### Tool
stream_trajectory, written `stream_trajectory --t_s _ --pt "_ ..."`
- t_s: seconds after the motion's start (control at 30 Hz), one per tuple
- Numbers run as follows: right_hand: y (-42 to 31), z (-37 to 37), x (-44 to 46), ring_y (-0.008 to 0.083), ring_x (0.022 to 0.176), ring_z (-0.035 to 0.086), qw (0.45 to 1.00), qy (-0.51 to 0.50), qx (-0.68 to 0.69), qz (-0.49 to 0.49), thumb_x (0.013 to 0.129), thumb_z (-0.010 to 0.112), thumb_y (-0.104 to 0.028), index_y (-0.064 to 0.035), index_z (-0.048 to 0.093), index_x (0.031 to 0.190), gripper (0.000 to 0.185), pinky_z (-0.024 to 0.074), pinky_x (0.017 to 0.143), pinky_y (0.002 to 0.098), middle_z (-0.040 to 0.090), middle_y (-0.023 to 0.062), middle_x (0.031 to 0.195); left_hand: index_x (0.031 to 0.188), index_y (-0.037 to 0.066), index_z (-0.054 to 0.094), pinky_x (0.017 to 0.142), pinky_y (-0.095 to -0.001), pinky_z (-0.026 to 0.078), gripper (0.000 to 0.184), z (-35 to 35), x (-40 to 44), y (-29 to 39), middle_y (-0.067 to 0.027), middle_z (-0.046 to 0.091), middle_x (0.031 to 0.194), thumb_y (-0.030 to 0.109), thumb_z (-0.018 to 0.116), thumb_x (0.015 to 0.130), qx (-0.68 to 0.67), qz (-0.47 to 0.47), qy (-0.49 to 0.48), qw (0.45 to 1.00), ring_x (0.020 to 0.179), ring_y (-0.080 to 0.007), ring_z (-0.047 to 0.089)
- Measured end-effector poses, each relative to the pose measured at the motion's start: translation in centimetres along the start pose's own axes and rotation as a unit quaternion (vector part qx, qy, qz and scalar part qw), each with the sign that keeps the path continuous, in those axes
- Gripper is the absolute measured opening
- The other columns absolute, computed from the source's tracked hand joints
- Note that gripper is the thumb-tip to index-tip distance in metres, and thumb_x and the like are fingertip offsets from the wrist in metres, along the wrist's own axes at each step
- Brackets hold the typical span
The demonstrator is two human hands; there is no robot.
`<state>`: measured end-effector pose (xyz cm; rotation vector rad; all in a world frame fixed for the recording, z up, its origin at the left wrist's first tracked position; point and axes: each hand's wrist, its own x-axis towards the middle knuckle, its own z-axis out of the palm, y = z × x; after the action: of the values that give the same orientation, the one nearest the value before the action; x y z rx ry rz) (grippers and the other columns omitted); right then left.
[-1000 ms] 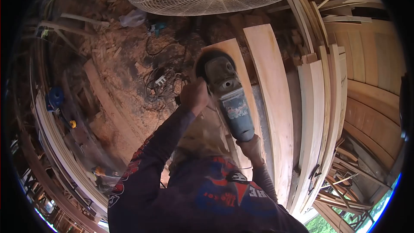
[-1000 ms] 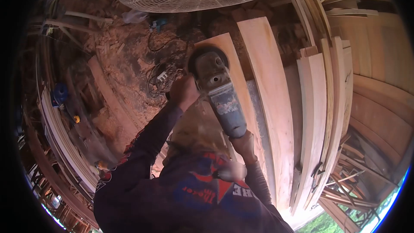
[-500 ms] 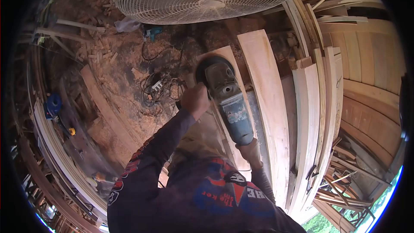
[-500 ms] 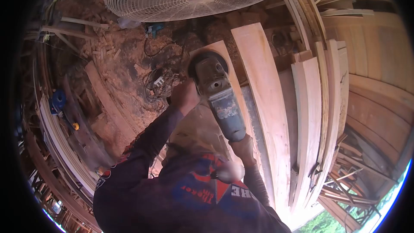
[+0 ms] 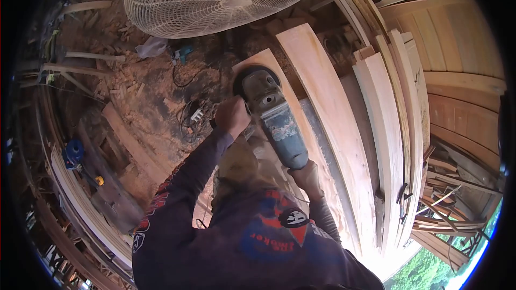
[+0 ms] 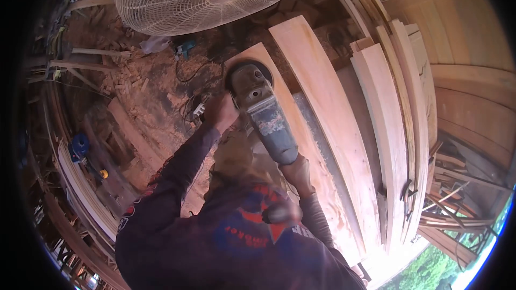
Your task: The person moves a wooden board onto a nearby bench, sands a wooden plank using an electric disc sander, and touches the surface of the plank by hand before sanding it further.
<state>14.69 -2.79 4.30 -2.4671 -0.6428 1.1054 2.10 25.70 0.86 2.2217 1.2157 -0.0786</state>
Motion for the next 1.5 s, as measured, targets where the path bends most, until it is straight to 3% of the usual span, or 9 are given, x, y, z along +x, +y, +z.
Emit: stream_trajectory --t_s 0.23,0.47,0.73,0.97,1.1,1.23,1.33,1.5 --pt "4.0 0.4 -6.9 0.0431 0.088 0.073 0.997 -0.009 0.002 0.077 0.068 0.077 -0.021 0.0058 0.073 0.091 0.035 0.0563 0.071 0.0468 0.07 0.0309 0.085 0.088 0.0 0.066 0.075 -0.0515 0.057 0.015 2.3 -5.7 2.6 -0.0231 0.071 0.083 0.011 0.068 0.078 -0.005 0.057 -0.02 0.998 0.082 -0.0432 0.071" --pt "9.8 2.5 -13.3 0.0416 0.088 0.073 0.996 0.01 0.026 0.083 0.069 0.077 -0.022 0.0061 0.073 0.091 0.036 0.0563 0.071 0.0462 0.071 0.0307 0.085 0.087 -0.002 0.065 0.072 -0.0505 0.058 0.016 6.7 -12.0 4.9 -0.0226 0.071 0.086 0.01 0.069 0.077 -0.016 0.116 -0.068 0.991 0.081 -0.0419 0.072" --pt "8.8 3.7 -12.7 0.0396 0.089 0.074 0.996 0.032 0.058 0.053 0.069 0.078 -0.023 0.0066 0.073 0.091 0.037 0.0564 0.071 0.0453 0.071 0.0304 0.085 0.087 -0.005 0.065 0.074 -0.0505 0.058 0.024 8.1 -13.9 7.0 -0.0254 0.071 0.086 0.015 0.074 0.076 -0.009 0.224 -0.164 0.96 0.082 -0.0426 0.072" --pt "3.8 6.0 -8.2 0.0379 0.089 0.074 0.994 0.045 0.096 0.03 0.069 0.079 -0.024 0.007 0.073 0.091 0.038 0.0564 0.071 0.0446 0.071 0.0302 0.085 0.093 -0.003 0.064 0.079 -0.0511 0.057 0.023 4.2 -8.5 3.2 -0.0239 0.071 0.092 0.014 0.07 0.078 0.017 0.196 -0.172 0.965 0.086 -0.0426 0.071" --pt "-0.5 9.2 -2.5 0.0369 0.089 0.074 0.988 0.074 0.129 0.043 0.07 0.079 -0.024 0.0072 0.073 0.091 0.038 0.0565 0.071 0.0442 0.072 0.03 0.085 0.094 -0.003 0.062 0.079 -0.0507 0.056 0.026 1.4 -2.7 -0.4 -0.0251 0.07 0.092 0.014 0.07 0.077 0.038 0.237 -0.154 0.958 0.086 -0.0431 0.07" --pt "-5.1 13.2 0.6 0.0359 0.089 0.074 0.975 0.094 0.169 0.108 0.07 0.079 -0.025 0.0074 0.073 0.091 0.039 0.0565 0.071 0.0437 0.072 0.0299 0.085 0.097 -0.002 0.061 0.08 -0.0505 0.057 0.03 -1.2 3.4 -2.9 -0.0254 0.07 0.091 0.014 0.073 0.075 0.05 0.261 -0.214 0.94 0.087 -0.0429 0.07" --pt "-9.5 15.1 2.0 0.0352 0.09 0.074 0.962 0.104 0.201 0.156 0.07 0.08 -0.025 0.0076 0.073 0.091 0.039 0.0565 0.071 0.0434 0.072 0.0298 0.086 0.1 -0.002 0.06 0.08 -0.05 0.057 0.036 -4.5 6.6 -4.0 -0.0253 0.071 0.09 0.015 0.077 0.072 0.066 0.22 -0.253 0.94 0.088 -0.0431 0.071" --pt "-14.8 16.2 4.4 0.034 0.09 0.074 0.945 0.128 0.241 0.183 0.07 0.08 -0.025 0.0079 0.073 0.091 0.04 0.0566 0.071 0.0429 0.072 0.0296 0.086 0.101 -0.002 0.06 0.079 -0.0512 0.057 0.041 -7.0 10.6 -6.5 -0.0254 0.071 0.092 0.017 0.08 0.071 0.106 0.207 -0.234 0.944 0.087 -0.044 0.071"
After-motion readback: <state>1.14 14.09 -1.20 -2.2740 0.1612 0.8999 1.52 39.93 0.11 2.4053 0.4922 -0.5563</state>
